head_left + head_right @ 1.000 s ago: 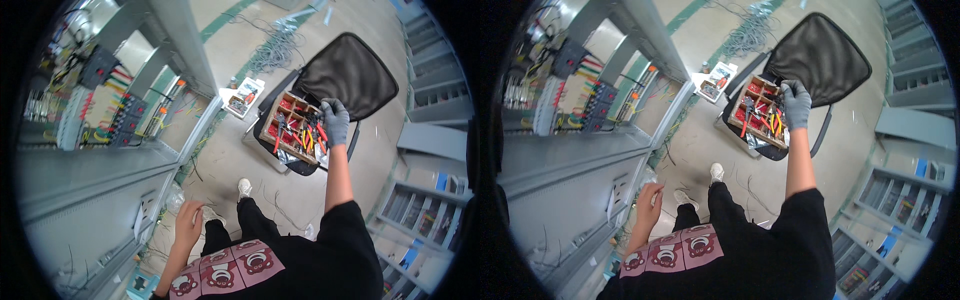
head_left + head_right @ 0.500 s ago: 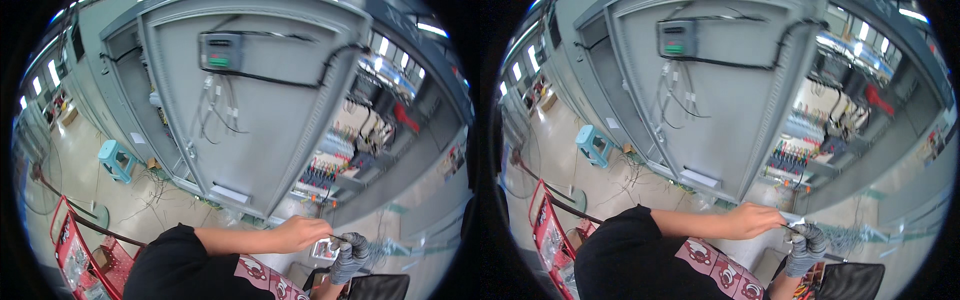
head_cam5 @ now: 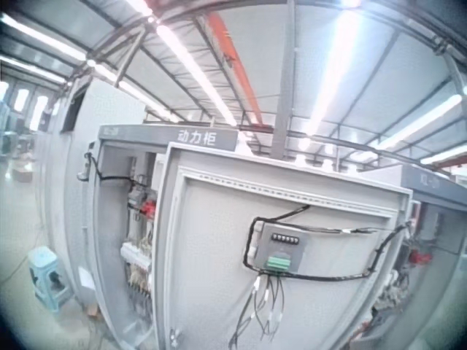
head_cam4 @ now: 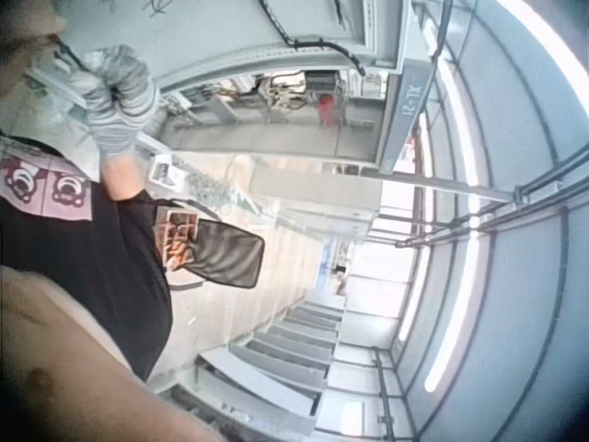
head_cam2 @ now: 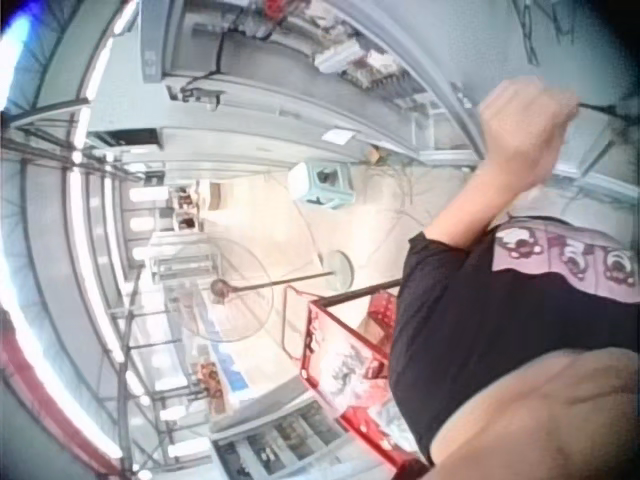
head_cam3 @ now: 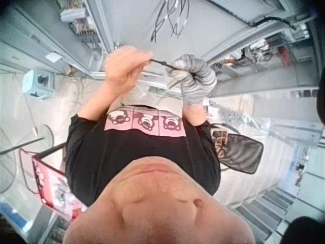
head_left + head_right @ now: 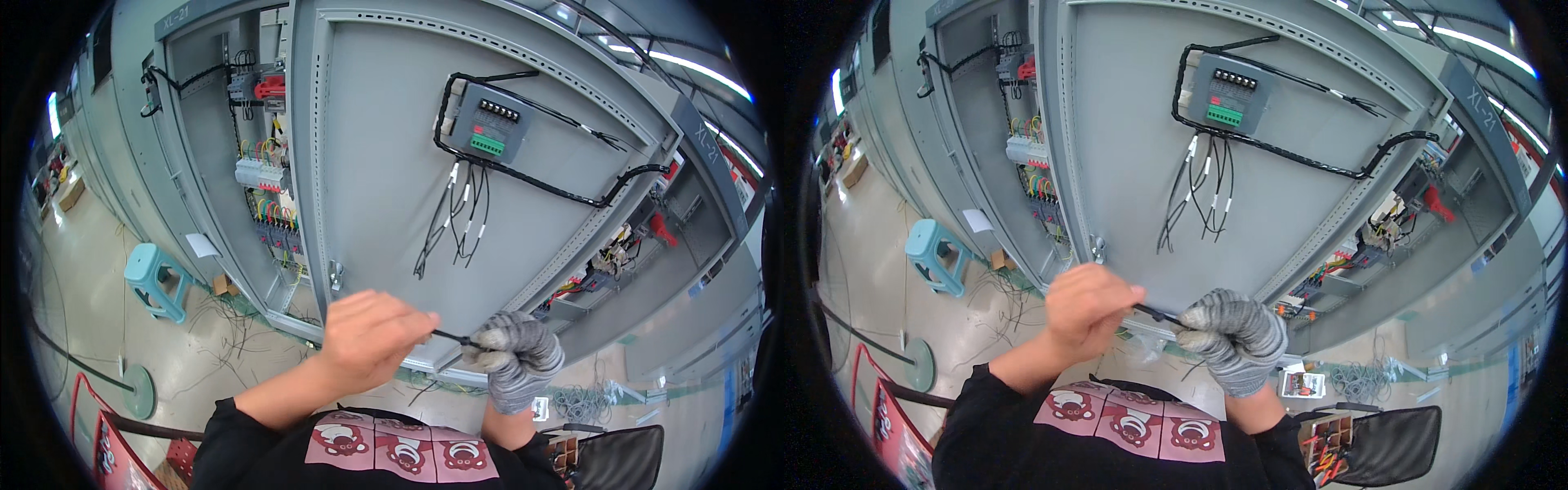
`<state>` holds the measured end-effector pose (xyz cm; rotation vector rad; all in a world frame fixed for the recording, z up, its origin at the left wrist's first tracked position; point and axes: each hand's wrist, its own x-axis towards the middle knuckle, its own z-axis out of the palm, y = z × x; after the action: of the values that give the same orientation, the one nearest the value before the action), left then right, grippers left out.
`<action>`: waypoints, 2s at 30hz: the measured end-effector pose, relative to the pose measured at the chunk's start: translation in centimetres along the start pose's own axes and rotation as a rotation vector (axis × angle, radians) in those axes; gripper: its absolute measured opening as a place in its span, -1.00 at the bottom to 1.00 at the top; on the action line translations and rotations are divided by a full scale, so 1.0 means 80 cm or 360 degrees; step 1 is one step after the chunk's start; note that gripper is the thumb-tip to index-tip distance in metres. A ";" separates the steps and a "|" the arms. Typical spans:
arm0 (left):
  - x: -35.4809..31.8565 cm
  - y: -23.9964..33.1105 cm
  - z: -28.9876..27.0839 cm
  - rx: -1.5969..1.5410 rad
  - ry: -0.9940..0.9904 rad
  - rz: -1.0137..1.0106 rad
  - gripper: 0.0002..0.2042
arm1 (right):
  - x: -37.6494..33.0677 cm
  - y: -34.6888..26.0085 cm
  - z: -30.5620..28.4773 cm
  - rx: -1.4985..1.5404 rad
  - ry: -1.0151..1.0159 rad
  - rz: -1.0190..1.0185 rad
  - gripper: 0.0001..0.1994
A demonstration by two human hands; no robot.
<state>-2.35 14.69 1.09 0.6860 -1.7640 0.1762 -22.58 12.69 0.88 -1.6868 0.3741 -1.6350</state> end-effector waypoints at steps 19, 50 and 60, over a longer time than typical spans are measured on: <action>0.092 0.008 -0.054 0.0384 0.0833 0.1144 -0.81 | 0.088 0.052 -0.021 0.0086 0.0906 -0.0272 -0.80; 0.138 -0.261 -0.064 0.0647 -0.0411 -0.0142 -0.89 | 0.145 0.111 0.049 -0.0764 0.0882 -0.0661 -0.76; 0.142 -0.252 -0.073 0.0452 -0.0419 -0.0225 -0.90 | 0.146 0.113 0.044 -0.0848 0.0787 -0.0645 -0.79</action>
<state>11.54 -3.15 8.78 1.0765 -1.9516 0.2521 -15.00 -0.15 3.63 -1.7914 0.8068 -2.4268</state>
